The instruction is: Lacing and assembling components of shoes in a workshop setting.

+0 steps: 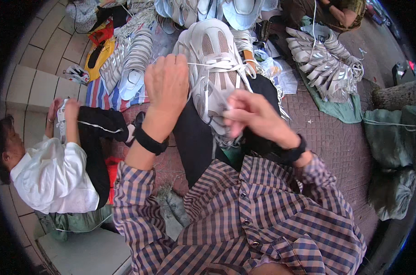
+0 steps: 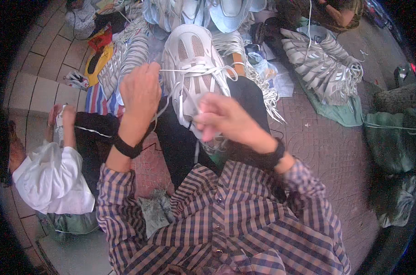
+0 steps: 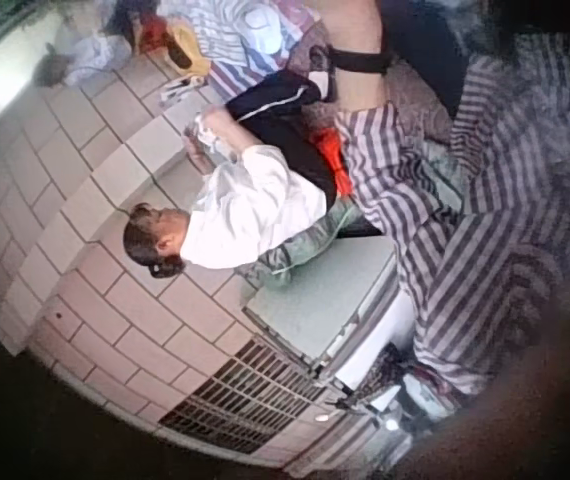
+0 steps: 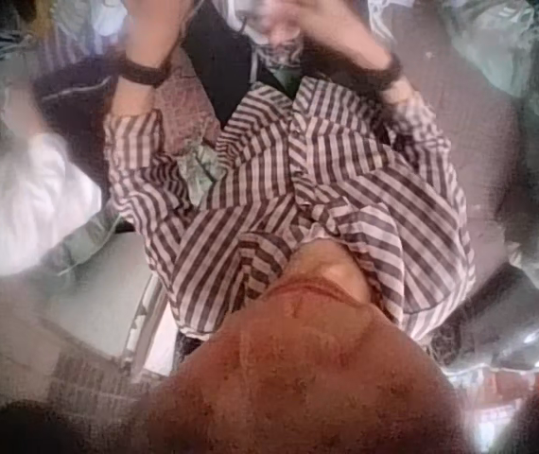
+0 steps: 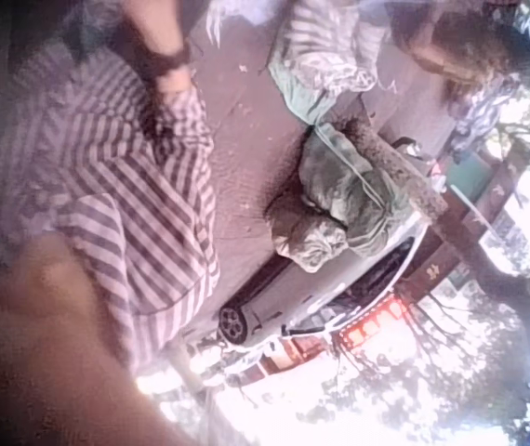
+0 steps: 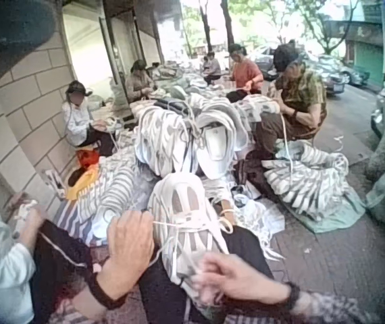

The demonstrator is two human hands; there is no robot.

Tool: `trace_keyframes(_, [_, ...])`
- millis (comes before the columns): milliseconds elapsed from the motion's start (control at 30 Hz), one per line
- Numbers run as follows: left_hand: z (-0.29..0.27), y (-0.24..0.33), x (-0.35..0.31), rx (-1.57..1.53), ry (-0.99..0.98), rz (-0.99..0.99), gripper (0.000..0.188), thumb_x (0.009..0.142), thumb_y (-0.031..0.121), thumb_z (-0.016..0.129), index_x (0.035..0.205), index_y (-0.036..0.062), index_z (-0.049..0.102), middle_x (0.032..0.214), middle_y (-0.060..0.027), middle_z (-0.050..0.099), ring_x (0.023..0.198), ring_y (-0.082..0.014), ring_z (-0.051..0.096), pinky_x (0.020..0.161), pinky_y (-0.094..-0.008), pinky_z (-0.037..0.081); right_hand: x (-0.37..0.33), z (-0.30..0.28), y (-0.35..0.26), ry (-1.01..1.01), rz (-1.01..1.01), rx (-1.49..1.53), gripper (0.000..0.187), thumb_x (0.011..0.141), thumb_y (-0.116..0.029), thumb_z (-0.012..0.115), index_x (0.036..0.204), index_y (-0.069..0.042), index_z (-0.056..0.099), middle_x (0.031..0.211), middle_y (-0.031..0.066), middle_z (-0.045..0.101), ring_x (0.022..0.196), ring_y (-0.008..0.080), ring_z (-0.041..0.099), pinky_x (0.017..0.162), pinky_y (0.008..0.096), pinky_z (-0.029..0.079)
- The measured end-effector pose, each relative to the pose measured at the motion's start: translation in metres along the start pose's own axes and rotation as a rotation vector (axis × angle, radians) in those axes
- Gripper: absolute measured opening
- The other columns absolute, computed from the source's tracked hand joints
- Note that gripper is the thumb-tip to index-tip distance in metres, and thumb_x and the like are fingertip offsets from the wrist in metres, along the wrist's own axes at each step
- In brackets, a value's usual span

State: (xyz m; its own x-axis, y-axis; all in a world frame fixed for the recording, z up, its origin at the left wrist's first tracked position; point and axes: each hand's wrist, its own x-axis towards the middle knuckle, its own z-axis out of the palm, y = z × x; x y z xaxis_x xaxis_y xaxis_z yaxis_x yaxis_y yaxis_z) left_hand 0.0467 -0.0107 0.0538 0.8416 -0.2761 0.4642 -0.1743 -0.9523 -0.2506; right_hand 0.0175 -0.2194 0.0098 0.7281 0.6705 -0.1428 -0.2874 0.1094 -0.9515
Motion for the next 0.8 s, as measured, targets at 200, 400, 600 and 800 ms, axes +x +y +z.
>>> trace_keyframes(200, [0.027, 0.011, -0.004, -1.339, 0.176, -0.552, 0.016, 0.080, 0.001, 0.045, 0.091, 0.0008, 0.055, 0.077, -0.0056, 0.061, 0.069, -0.0147, 0.057, 0.065, -0.0264, 0.045, -0.123, -0.115, -0.037, 0.617, -0.343, -1.083, 0.037, 0.069, 0.013, 0.043, 0.102, 0.002, 0.055, 0.079, 0.0062, 0.060, 0.065, 0.0134, 0.057, 0.059, 0.0248, 0.047])
trace_keyframes(400, [0.019, 0.019, -0.020, -1.530, 0.043, -0.541, 0.020, 0.077, -0.006, 0.048, 0.095, 0.0004, 0.054, 0.087, -0.0064, 0.059, 0.081, -0.0114, 0.056, 0.072, -0.0232, 0.043, -0.314, -0.306, 0.030, 1.403, -0.135, -0.935, 0.016, 0.085, -0.010, 0.054, 0.099, -0.003, 0.059, 0.077, 0.0021, 0.057, 0.067, 0.0120, 0.053, 0.061, 0.0235, 0.044])
trace_keyframes(600, [-0.018, 0.077, -0.072, -0.875, 0.063, -0.340, 0.021, 0.072, 0.006, 0.065, 0.090, 0.0045, 0.055, 0.081, -0.0107, 0.052, 0.071, -0.0270, 0.054, 0.061, -0.0327, 0.044, -0.207, -0.257, 0.106, 0.426, -0.074, -1.532, 0.023, 0.080, -0.013, 0.059, 0.099, -0.001, 0.062, 0.094, 0.0146, 0.064, 0.080, 0.0274, 0.063, 0.070, 0.0348, 0.049])
trace_keyframes(800, [-0.008, 0.109, -0.055, -0.478, 0.019, -0.281, 0.035, 0.068, 0.015, 0.070, 0.097, 0.0069, 0.053, 0.087, -0.0116, 0.054, 0.082, -0.0294, 0.055, 0.067, -0.0376, 0.045, 0.018, -0.074, -0.016, 0.314, -0.695, -0.729, 0.016, 0.083, -0.013, 0.057, 0.095, -0.003, 0.061, 0.086, 0.0117, 0.058, 0.073, 0.0226, 0.057, 0.066, 0.0302, 0.045])
